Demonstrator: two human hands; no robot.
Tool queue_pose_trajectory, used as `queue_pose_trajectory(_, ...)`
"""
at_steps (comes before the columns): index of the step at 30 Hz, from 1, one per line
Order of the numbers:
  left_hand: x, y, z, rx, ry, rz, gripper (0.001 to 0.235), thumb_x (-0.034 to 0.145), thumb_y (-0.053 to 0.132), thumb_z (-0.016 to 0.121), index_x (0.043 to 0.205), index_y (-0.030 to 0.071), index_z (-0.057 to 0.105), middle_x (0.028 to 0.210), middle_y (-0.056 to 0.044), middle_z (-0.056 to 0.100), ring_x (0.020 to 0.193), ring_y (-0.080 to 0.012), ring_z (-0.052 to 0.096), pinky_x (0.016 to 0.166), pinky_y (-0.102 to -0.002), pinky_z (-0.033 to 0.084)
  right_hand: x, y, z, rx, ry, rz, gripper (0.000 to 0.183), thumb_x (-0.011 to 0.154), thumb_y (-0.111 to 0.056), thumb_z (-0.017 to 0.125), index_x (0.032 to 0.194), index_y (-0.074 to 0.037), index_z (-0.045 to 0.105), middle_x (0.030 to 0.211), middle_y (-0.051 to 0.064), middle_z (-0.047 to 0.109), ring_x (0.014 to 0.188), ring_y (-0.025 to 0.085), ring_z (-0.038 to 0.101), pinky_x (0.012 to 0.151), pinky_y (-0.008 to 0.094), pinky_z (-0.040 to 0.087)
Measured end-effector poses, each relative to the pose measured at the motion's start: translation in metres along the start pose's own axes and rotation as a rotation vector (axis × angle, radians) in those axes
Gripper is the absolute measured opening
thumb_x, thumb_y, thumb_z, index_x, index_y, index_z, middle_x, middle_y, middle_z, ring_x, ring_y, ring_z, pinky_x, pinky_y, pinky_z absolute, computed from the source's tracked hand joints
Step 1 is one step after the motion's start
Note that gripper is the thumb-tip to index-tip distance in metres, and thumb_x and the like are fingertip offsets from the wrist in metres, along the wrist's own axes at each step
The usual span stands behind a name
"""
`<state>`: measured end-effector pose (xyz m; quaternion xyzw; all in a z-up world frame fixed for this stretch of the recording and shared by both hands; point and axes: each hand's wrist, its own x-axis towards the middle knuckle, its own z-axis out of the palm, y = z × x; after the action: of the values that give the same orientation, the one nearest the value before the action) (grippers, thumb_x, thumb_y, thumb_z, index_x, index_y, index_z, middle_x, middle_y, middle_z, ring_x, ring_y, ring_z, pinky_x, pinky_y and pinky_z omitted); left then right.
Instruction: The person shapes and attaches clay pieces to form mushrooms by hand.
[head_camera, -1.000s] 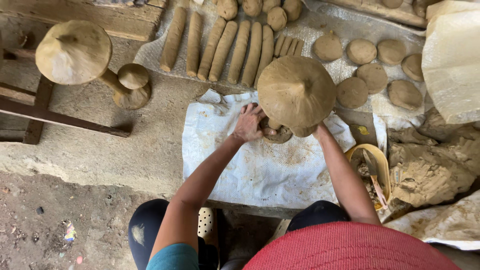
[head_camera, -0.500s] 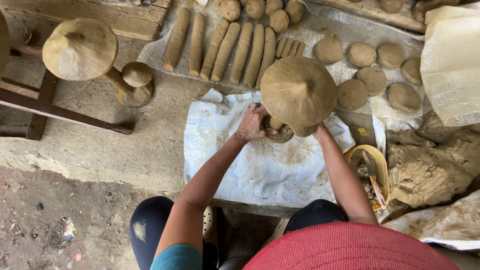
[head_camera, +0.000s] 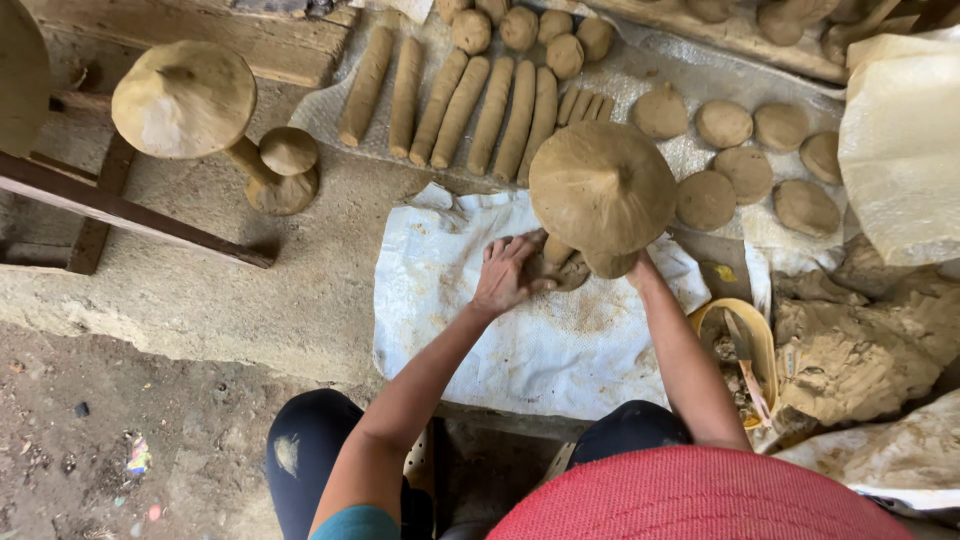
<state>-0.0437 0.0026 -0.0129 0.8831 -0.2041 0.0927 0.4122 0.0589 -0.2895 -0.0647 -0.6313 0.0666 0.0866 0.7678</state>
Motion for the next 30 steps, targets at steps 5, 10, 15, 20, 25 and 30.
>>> queue_pose_trajectory(5,-0.002,0.009,-0.014,0.064,-0.071,0.043,0.115,0.050,0.050,0.098,0.146,0.012,0.046,0.143,-0.011,0.049,0.128,-0.0358,0.044,0.109,-0.050,0.033,-0.009,0.012,0.000,0.003,0.002,0.011,0.044,0.095,-0.022,0.054,0.137,-0.008,0.054,0.141,0.011,0.058,0.130,0.020,0.056,0.111,0.038,0.047)
queue_pose_trajectory(10,-0.002,0.014,0.000,0.000,-0.062,-0.057,0.121,0.047,0.044,0.100,0.148,0.009,0.045,0.137,-0.012,0.051,0.128,-0.0355,0.046,0.110,-0.047,0.038,-0.006,0.013,-0.006,-0.001,0.012,0.011,0.043,0.095,-0.020,0.054,0.136,-0.008,0.055,0.140,0.011,0.060,0.129,0.020,0.057,0.111,0.038,0.047)
queue_pose_trajectory(15,0.004,0.006,0.005,0.022,-0.010,-0.014,0.119,0.041,0.044,0.099,0.141,0.005,0.048,0.139,-0.012,0.050,0.126,-0.0344,0.046,0.108,-0.046,0.039,-0.003,0.026,-0.012,-0.003,0.017,0.024,0.041,0.095,-0.019,0.054,0.135,-0.008,0.056,0.139,0.011,0.061,0.128,0.020,0.058,0.110,0.038,0.048)
queue_pose_trajectory(20,-0.004,0.009,0.003,0.111,0.057,0.045,0.105,0.046,0.045,0.097,0.135,0.004,0.058,0.135,-0.008,0.055,0.127,-0.0320,0.046,0.108,-0.046,0.036,-0.006,0.031,-0.009,0.006,0.017,0.027,0.040,0.094,-0.017,0.054,0.133,-0.008,0.058,0.137,0.011,0.062,0.126,0.020,0.058,0.110,0.038,0.048)
queue_pose_trajectory(25,-0.009,0.010,0.010,0.269,0.052,0.054,0.097,0.054,0.049,0.093,0.134,0.005,0.061,0.131,-0.007,0.056,0.126,-0.0301,0.047,0.107,-0.049,0.034,-0.007,0.023,-0.006,0.002,0.017,0.013,0.039,0.094,-0.016,0.054,0.132,-0.007,0.059,0.136,0.011,0.063,0.125,0.020,0.059,0.109,0.037,0.048)
queue_pose_trajectory(30,-0.016,0.013,0.015,0.353,0.093,0.076,0.087,0.061,0.047,0.090,0.132,0.005,0.064,0.130,-0.006,0.056,0.126,-0.0293,0.047,0.110,-0.056,0.033,-0.007,0.015,-0.002,-0.009,0.012,0.004,0.038,0.094,-0.014,0.053,0.131,-0.007,0.061,0.135,0.011,0.064,0.124,0.020,0.060,0.109,0.037,0.049)
